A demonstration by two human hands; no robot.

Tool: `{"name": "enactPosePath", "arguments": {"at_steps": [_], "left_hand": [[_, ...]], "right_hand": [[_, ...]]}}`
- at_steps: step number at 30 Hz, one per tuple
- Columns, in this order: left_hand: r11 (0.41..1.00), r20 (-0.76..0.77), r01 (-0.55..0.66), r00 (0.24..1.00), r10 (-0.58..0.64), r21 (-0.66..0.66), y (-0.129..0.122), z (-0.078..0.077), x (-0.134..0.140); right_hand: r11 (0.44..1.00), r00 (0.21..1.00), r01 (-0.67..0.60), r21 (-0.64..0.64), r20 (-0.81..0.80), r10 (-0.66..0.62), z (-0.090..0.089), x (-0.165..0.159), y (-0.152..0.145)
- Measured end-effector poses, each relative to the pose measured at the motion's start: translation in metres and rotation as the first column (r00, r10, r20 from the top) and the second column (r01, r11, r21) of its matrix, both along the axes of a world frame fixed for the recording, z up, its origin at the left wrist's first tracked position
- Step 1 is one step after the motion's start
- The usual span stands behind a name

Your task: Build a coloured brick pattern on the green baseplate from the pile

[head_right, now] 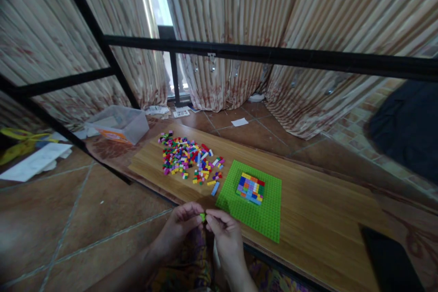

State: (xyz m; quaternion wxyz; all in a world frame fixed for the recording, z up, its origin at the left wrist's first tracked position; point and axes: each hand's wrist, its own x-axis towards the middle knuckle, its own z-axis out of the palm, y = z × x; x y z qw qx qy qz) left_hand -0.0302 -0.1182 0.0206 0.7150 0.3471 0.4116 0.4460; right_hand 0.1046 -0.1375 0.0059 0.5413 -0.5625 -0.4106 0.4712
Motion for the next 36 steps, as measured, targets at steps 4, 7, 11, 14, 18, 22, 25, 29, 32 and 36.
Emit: {"name": "enactPosePath", "arguments": {"at_steps": [4, 7, 11, 14, 18, 22, 25, 29, 32, 36], "left_hand": [[0.992, -0.043, -0.127, 0.991, 0.127, -0.001, 0.006, -0.011, -0.015], [0.984, -0.111, -0.180, 0.978, 0.179, -0.003, 0.008, -0.019, -0.027], [0.974, -0.182, -0.225, 0.958, 0.221, -0.001, 0.009, -0.021, -0.037], [0.967, -0.188, -0.253, 0.950, 0.249, 0.002, 0.011, -0.018, -0.039], [0.977, -0.196, -0.214, 0.957, 0.214, 0.022, 0.017, -0.016, -0.034], [0.984, -0.254, -0.089, 0.959, 0.126, 0.153, 0.021, -0.017, -0.015], [0.953, -0.385, 0.041, 0.919, 0.081, 0.299, 0.023, -0.016, 0.006], [0.883, -0.522, 0.233, 0.853, 0.015, 0.407, 0.025, -0.011, 0.034], [0.842, -0.563, 0.292, 0.826, 0.017, 0.454, 0.025, -0.011, 0.050], [0.808, -0.583, 0.342, 0.813, 0.003, 0.481, 0.027, -0.014, 0.064]], "right_hand": [[0.990, 0.955, -0.124, 0.063, 0.278, 0.102, 0.004, -0.004, 0.027], [0.970, 0.785, -0.201, 0.139, 0.616, 0.074, 0.004, -0.010, 0.054], [0.949, 0.558, -0.280, 0.143, 0.829, 0.040, 0.000, -0.020, 0.083], [0.946, 0.537, -0.277, 0.170, 0.844, 0.006, -0.001, -0.023, 0.090], [0.945, 0.673, -0.215, 0.247, 0.738, -0.040, 0.001, -0.016, 0.077], [0.962, 0.784, -0.128, 0.241, 0.619, -0.051, 0.003, 0.004, 0.046], [0.974, 0.823, -0.074, 0.212, 0.565, -0.060, 0.003, 0.023, 0.021], [0.987, 0.853, -0.047, 0.153, 0.520, -0.040, 0.004, 0.044, 0.000], [0.991, 0.850, -0.025, 0.135, 0.524, -0.050, 0.002, 0.056, -0.006], [0.991, 0.830, -0.029, 0.132, 0.555, -0.050, 0.000, 0.069, -0.005]]}}
